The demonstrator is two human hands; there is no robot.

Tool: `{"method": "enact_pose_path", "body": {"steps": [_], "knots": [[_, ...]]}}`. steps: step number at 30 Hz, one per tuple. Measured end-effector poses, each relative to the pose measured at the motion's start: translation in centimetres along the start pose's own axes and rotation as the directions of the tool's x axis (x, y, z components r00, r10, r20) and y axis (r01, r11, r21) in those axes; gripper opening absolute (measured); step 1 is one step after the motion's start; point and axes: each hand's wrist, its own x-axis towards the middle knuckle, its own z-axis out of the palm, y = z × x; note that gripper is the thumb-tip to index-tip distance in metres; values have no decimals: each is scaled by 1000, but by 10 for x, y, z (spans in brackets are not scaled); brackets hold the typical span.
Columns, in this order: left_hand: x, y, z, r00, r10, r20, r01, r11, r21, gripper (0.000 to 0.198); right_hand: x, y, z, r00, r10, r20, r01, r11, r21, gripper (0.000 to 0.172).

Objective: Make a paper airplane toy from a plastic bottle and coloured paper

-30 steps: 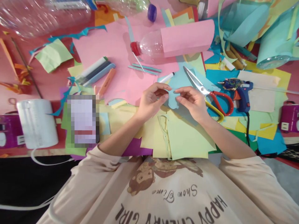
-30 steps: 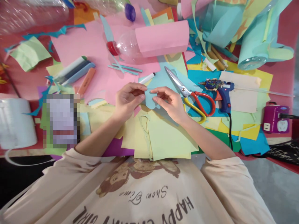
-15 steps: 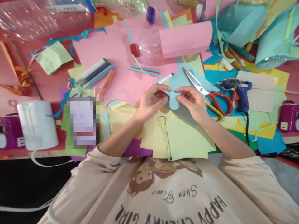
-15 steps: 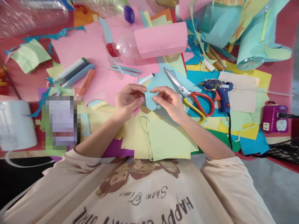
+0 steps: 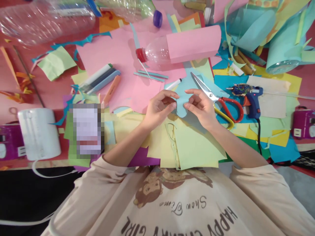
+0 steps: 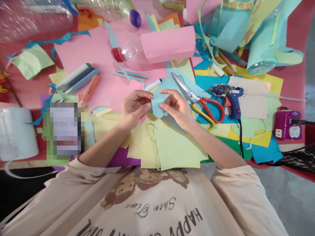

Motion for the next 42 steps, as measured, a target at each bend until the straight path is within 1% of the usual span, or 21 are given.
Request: {"method": "enact_pose_path", "body": {"steps": [2, 5, 8, 11, 14, 17, 20, 23, 26, 30, 35, 39, 42], "knots": [[0, -1, 0, 1000, 1, -2, -1, 1000, 9, 20, 0, 0, 0, 1000, 7, 14, -7, 1000, 17, 36], [-1, -1, 0, 1000, 5, 9, -6, 1000, 26, 20, 0, 0, 0, 999, -2, 41, 1, 1000, 28, 31], [-2, -2, 0, 999, 30, 37, -30, 999, 17, 16, 0, -1, 0, 998, 17, 67, -17, 1000, -2, 32], [-2, -2, 2, 998, 49, 38, -49, 999, 18, 13, -1, -2, 1, 996, 22, 86, -20, 1000, -20, 33], [-1, -1, 3, 1000, 19, 7, -19, 999, 31, 15, -1, -3, 1, 995, 27, 96, -29, 999, 21, 31], [1, 1, 3, 998, -29, -50, 30, 999, 24, 23, 0, -3, 2, 994, 25, 104, -34, 996, 85, 28], [1, 0, 3, 995, -60, -82, 61, 998, 21, 27, 2, -2, 2, 992, 58, 115, -71, 992, 108, 31], [1, -2, 3, 996, -60, -62, 63, 997, 49, 28, 2, -2, 4, 986, 122, 115, -129, 990, 49, 37], [-1, -3, 3, 999, -35, -34, 38, 992, 118, 26, 1, -4, 5, 981, 156, 117, -154, 988, -24, 45], [-2, -4, 4, 998, -10, -58, 23, 974, 224, 23, 0, -4, 6, 975, 187, 122, -180, 981, -73, 47], [-2, -7, 5, 996, -8, -85, 27, 976, 215, 26, -1, -2, 5, 972, 186, 145, -170, 978, -118, 44], [-2, -6, 5, 996, 24, -87, -5, 977, 211, 30, -2, -2, 5, 973, 159, 168, -133, 978, -158, 43], [-1, -4, 5, 995, 27, -95, -6, 977, 215, 32, -1, -2, 5, 975, 136, 177, -104, 978, -180, 43]]}}
